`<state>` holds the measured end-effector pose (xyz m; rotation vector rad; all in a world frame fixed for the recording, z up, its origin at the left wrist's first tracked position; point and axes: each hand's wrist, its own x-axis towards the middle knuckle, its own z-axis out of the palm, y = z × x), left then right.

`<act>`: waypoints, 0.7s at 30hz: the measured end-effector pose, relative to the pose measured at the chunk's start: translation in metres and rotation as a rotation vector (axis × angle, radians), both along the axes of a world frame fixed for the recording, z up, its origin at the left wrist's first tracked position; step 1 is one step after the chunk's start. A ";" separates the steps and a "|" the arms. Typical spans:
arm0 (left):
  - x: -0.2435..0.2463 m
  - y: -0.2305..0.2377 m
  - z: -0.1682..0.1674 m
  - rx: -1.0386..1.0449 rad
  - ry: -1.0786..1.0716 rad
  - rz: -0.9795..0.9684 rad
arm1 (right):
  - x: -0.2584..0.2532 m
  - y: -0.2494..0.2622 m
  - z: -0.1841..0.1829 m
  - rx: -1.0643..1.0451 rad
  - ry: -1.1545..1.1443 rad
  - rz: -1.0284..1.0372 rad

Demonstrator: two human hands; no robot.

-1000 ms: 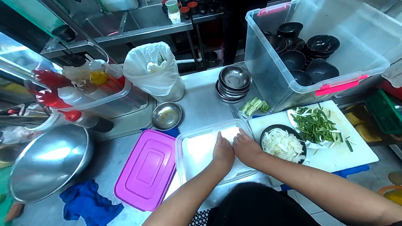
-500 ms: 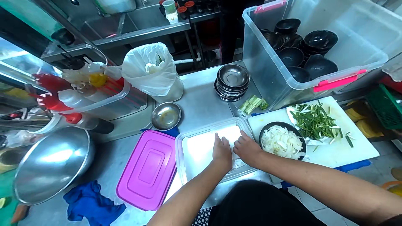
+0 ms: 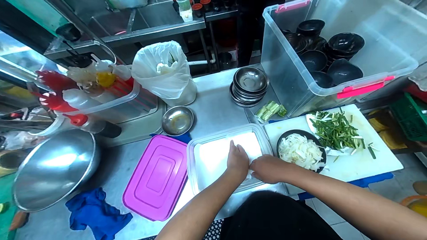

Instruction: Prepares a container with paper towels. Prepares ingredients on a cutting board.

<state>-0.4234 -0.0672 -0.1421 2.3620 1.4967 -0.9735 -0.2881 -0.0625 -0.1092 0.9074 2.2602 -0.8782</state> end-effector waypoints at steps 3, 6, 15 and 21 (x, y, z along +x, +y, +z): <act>0.002 -0.002 -0.004 0.017 0.031 -0.005 | -0.003 -0.003 -0.005 0.020 -0.035 0.031; 0.000 -0.004 -0.007 0.017 0.018 0.004 | -0.004 -0.003 -0.006 0.013 -0.039 0.031; 0.003 0.000 0.004 -0.017 0.011 0.050 | -0.002 -0.014 -0.002 -0.181 0.086 -0.127; 0.008 0.003 0.005 -0.008 0.040 0.033 | -0.001 -0.017 -0.004 -0.184 0.101 -0.067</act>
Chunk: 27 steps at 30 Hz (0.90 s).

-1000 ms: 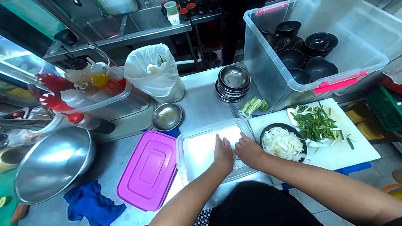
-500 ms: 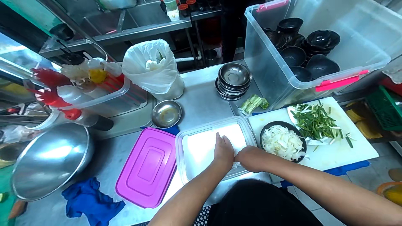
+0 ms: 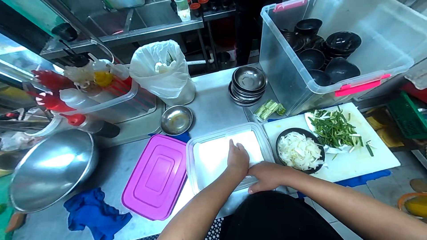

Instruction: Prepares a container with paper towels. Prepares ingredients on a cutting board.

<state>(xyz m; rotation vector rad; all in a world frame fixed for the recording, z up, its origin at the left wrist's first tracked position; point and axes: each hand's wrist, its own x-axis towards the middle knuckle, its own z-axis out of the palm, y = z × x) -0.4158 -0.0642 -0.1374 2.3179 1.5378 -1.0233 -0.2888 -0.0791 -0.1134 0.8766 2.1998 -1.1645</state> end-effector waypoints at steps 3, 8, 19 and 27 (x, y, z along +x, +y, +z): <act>-0.001 -0.001 -0.002 0.021 -0.015 -0.008 | -0.003 -0.005 -0.004 0.027 0.003 0.045; 0.000 -0.001 -0.003 0.001 -0.001 0.015 | -0.004 -0.010 -0.006 0.063 0.022 0.135; -0.006 -0.006 -0.008 0.025 -0.080 0.024 | -0.004 -0.012 -0.014 0.105 0.059 0.158; -0.003 -0.004 -0.009 0.021 -0.041 0.008 | -0.009 -0.006 -0.015 0.056 -0.009 0.228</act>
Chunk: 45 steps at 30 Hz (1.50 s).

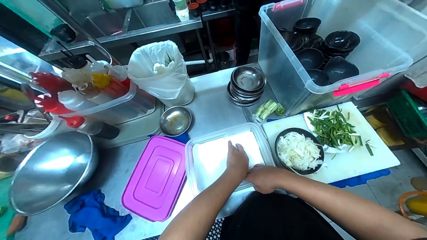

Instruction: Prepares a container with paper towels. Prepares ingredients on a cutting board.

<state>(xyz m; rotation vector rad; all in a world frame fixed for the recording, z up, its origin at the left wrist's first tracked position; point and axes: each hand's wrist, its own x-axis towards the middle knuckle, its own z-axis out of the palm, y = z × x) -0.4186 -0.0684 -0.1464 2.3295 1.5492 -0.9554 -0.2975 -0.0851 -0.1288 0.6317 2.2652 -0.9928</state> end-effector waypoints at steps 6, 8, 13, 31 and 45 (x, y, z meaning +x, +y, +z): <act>0.002 0.002 0.003 -0.036 0.037 -0.013 | 0.002 -0.002 -0.003 0.000 0.010 -0.005; 0.003 0.001 0.004 -0.043 0.045 -0.013 | 0.004 -0.004 0.002 0.008 0.013 -0.026; 0.002 0.001 0.005 -0.044 0.035 -0.005 | 0.019 -0.008 0.028 0.106 0.016 -0.103; 0.013 0.018 -0.015 -0.125 -0.339 0.162 | 0.020 -0.016 0.023 0.192 -0.138 -0.082; 0.023 0.031 -0.015 -0.060 -0.255 0.197 | 0.018 -0.014 0.023 0.204 -0.142 -0.058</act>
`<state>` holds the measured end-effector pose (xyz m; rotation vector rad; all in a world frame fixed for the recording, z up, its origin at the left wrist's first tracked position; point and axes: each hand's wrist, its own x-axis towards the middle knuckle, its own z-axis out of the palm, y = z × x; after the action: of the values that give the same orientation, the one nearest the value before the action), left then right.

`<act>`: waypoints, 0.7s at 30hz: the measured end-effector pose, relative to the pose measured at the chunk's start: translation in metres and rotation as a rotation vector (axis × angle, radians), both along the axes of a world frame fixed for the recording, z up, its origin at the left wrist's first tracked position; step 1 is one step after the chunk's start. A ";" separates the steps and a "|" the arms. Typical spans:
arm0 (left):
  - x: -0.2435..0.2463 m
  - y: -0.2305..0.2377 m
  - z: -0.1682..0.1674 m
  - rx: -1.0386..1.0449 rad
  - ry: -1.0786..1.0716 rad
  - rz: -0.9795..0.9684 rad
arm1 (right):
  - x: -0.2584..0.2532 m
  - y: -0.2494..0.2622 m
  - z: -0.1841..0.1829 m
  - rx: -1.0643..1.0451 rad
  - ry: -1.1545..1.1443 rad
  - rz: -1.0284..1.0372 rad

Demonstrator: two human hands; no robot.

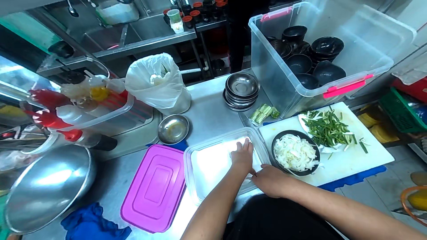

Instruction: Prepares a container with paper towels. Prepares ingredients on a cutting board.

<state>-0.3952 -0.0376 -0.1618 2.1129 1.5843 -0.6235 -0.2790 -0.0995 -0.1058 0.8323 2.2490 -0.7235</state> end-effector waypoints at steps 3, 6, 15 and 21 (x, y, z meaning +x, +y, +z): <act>0.001 0.000 -0.001 0.013 0.004 0.000 | 0.000 0.001 0.001 -0.013 -0.004 0.007; -0.001 0.000 -0.002 0.027 0.007 -0.023 | 0.000 0.001 0.000 -0.007 0.003 0.009; -0.001 -0.007 0.016 -0.032 -0.020 0.005 | 0.014 -0.024 0.009 0.126 0.225 -0.153; -0.023 -0.025 0.063 0.078 -0.357 0.059 | 0.057 -0.061 0.037 0.310 0.472 -0.281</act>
<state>-0.4184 -0.0622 -0.0990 2.0814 1.4805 -0.1530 -0.2216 -0.1607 -0.0685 1.2511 2.7458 -0.7699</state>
